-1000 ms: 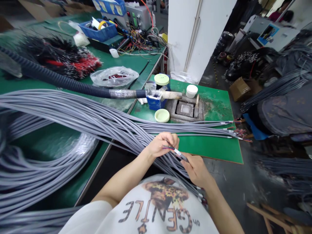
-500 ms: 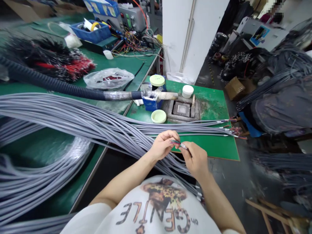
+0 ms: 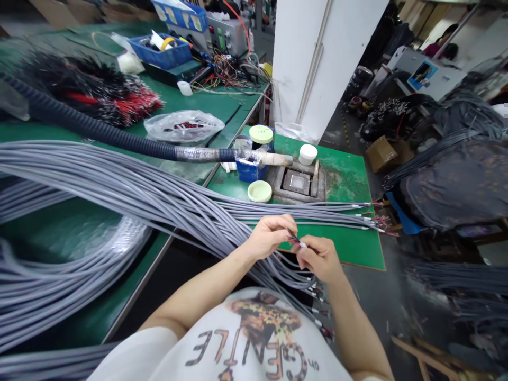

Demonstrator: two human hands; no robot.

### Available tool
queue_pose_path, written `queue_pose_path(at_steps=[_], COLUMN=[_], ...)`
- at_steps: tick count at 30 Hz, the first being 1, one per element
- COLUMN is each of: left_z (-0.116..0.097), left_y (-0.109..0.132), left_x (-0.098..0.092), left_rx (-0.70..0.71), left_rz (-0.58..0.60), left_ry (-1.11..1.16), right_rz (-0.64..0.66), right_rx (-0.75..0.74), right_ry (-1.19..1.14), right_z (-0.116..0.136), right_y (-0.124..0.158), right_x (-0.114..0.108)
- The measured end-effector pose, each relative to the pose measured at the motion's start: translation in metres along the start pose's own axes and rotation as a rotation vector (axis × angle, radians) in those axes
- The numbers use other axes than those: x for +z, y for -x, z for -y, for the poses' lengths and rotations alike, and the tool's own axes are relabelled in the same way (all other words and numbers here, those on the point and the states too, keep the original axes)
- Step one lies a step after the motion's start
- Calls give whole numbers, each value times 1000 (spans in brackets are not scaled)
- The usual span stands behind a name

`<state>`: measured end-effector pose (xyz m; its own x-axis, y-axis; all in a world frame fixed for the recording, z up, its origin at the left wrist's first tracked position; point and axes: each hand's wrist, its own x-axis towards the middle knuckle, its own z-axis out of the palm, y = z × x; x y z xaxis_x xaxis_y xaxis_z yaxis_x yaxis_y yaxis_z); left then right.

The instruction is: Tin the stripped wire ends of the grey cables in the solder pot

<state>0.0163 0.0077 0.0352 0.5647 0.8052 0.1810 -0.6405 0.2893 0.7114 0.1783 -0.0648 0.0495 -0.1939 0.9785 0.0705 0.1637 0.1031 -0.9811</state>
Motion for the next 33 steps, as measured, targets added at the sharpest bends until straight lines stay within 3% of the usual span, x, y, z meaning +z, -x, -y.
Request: queue_pose_path(at_steps=[8, 16, 22, 24, 29, 33], left_z=[-3, -3, -17, -17, -1, 9], left_y=[-1, -3, -3, -4, -5, -3], left_x=[-6, -11, -12, -11, -7, -2], left_rx=[-95, -73, 42, 43, -32, -153], left_rz=[88, 161, 235, 183, -127, -177], left_ry=[63, -9, -204, -196, 2, 221], right_rz=[68, 89, 108, 47, -378, -436], right_rx=[9, 38, 56, 75, -30, -187], right_ry=[-32, -56, 49, 156, 448, 648], right_z=[-5, -5, 3, 11, 25, 24], right_y=[1, -1, -1, -2, -9, -18], right_x=[-2, -1, -2, 1, 19, 25])
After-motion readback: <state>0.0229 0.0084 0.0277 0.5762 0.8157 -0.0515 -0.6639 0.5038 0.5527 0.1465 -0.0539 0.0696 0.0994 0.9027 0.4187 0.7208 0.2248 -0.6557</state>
